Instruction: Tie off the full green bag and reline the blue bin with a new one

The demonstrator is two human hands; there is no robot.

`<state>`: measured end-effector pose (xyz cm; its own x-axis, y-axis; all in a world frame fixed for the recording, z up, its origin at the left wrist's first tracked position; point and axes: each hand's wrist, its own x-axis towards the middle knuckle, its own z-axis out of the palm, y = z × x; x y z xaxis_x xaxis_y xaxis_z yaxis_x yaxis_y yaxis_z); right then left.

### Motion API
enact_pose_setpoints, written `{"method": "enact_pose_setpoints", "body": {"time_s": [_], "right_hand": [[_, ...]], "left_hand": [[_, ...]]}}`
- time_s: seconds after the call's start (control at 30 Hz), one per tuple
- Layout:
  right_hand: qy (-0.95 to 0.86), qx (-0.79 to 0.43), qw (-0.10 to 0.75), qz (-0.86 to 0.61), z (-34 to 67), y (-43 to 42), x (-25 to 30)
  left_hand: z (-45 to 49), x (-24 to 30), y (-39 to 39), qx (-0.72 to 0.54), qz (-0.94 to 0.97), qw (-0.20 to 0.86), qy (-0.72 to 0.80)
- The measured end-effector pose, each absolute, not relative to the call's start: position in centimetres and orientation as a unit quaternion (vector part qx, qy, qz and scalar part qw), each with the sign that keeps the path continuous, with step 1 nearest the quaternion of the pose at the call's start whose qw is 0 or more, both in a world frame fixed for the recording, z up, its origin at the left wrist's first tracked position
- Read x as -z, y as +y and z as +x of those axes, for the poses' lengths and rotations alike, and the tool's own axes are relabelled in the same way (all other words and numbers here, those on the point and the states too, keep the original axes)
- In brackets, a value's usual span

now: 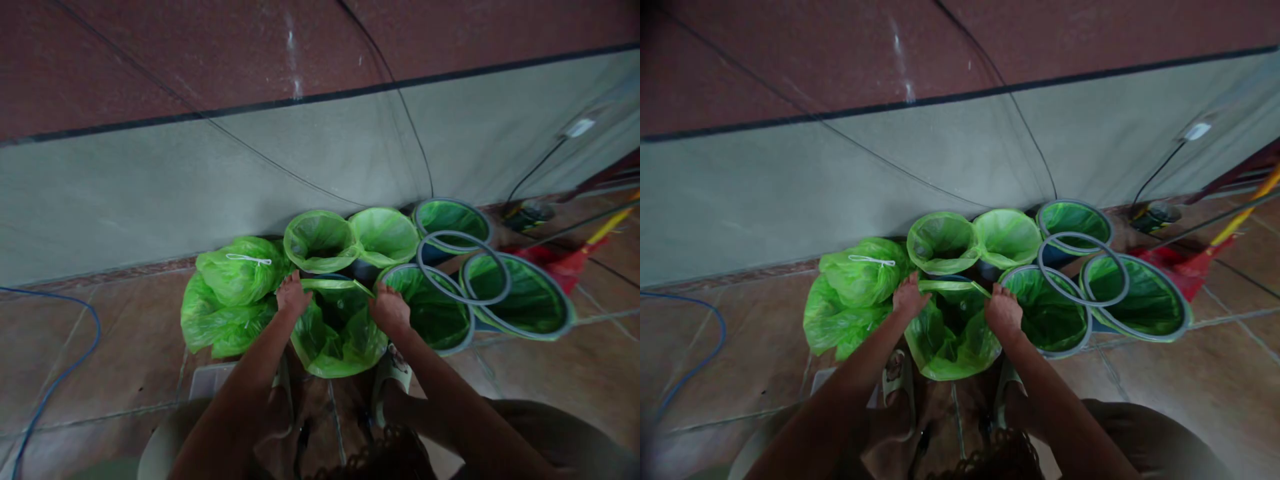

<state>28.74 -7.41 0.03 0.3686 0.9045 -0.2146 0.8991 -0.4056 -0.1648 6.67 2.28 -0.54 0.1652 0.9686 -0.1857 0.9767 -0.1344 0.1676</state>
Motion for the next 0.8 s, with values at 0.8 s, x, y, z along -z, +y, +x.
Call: {"method": "enact_pose_setpoints", "body": {"time_s": [0.8], "right_hand": [[-0.602,-0.208,0.182,-0.749,26.8,-0.4,7.3]], "left_hand": [[3.6,3.6,3.6,-0.071,0.767,0.225,0.597]]}}
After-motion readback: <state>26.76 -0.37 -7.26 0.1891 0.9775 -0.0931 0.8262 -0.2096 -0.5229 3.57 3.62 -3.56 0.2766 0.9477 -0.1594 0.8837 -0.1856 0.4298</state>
